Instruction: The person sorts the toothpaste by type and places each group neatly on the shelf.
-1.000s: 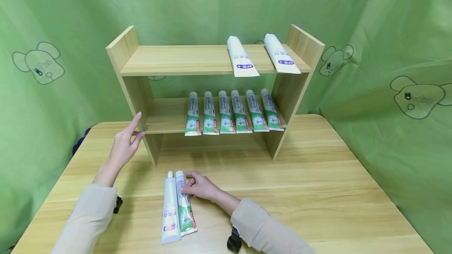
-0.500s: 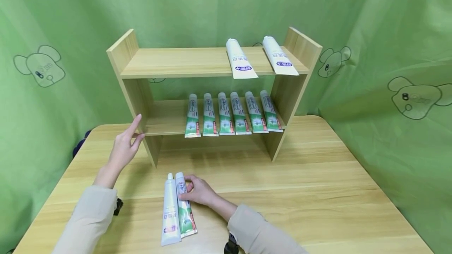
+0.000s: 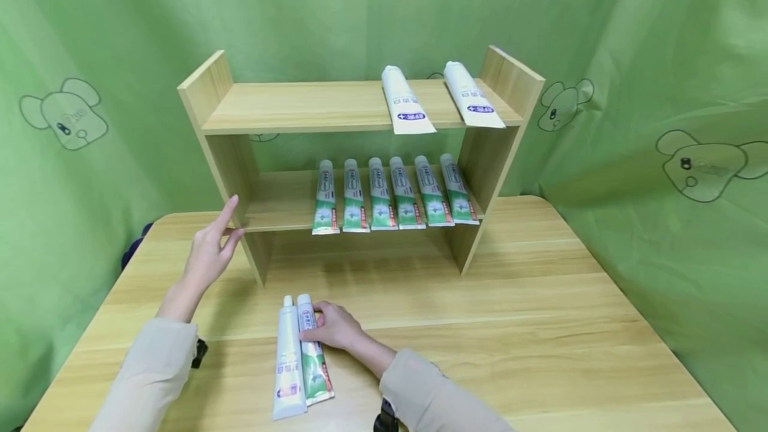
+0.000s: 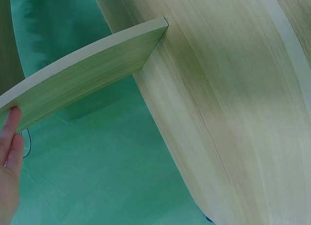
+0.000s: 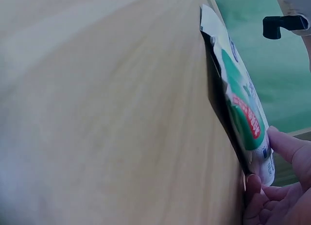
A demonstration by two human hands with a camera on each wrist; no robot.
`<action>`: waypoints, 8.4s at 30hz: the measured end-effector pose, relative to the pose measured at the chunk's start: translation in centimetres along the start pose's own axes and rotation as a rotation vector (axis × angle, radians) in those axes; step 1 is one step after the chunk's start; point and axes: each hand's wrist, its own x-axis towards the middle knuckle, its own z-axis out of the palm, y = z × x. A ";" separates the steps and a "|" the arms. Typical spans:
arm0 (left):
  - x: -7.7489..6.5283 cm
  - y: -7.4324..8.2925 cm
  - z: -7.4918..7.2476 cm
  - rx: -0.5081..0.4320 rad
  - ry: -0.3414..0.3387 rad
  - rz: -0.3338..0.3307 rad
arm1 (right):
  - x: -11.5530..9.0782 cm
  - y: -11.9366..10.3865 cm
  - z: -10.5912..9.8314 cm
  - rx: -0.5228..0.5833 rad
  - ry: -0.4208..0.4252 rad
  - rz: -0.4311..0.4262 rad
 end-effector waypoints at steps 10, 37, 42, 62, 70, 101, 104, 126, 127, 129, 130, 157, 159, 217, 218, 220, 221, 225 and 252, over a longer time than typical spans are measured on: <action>0.0 0.0 0.0 0.004 0.000 -0.005 | -0.3 -0.5 0.2 0.030 0.015 0.008; -0.1 0.1 0.0 0.006 0.011 0.007 | -0.9 -0.1 -0.3 0.449 -0.007 -0.045; 0.0 0.1 0.0 0.007 0.013 0.010 | -1.0 -0.3 -0.8 0.506 -0.022 -0.072; 0.1 0.1 0.0 0.002 0.005 0.004 | -2.2 -2.5 -2.5 0.655 -0.032 -0.088; 0.1 0.1 -0.1 0.000 0.007 0.004 | -2.3 -3.1 -2.5 0.810 -0.027 -0.067; -0.1 0.0 0.0 -0.006 0.008 -0.012 | -3.0 -4.5 -4.1 0.891 -0.479 -0.311; -0.1 0.1 -0.1 -0.004 0.005 -0.018 | -3.0 -4.6 -4.2 0.878 -0.458 -0.355; -0.1 -0.2 0.1 -0.004 -0.002 -0.011 | -1.1 -7.0 -5.7 0.817 -0.096 -0.439; -0.1 -0.2 0.1 -0.002 0.000 -0.011 | -1.0 -7.1 -5.8 0.829 -0.127 -0.442; -0.1 -0.2 0.1 -0.002 0.001 -0.011 | -0.7 -7.2 -5.9 0.855 -0.203 -0.442; -0.1 -0.3 0.1 -0.001 0.001 -0.009 | -0.5 -7.2 -6.0 0.869 -0.242 -0.439; 0.2 -0.4 0.2 -0.012 -0.002 -0.014 | 1.7 -8.1 -5.7 0.742 0.032 -0.386; 0.1 -0.4 0.2 -0.013 -0.002 -0.014 | 1.9 -8.0 -5.6 0.721 0.055 -0.382; 0.1 -0.5 0.4 -0.007 0.014 -0.004 | 2.0 -10.6 -4.5 0.594 0.281 -0.409; 0.1 -0.5 0.4 -0.009 0.014 -0.005 | 2.2 -10.4 -4.4 0.606 0.266 -0.410; 0.1 -0.5 0.4 -0.011 0.016 -0.007 | 2.8 -9.9 -4.1 0.615 0.238 -0.410; 0.1 -0.5 0.4 -0.011 0.017 -0.007 | 3.1 -9.6 -4.0 0.618 0.225 -0.409; 0.1 -0.4 0.4 -0.006 0.017 -0.010 | 3.9 -8.9 -3.8 0.611 0.207 -0.399; 0.0 -0.1 0.2 -0.003 0.011 -0.007 | 1.2 -3.0 -0.7 0.753 -0.047 -0.209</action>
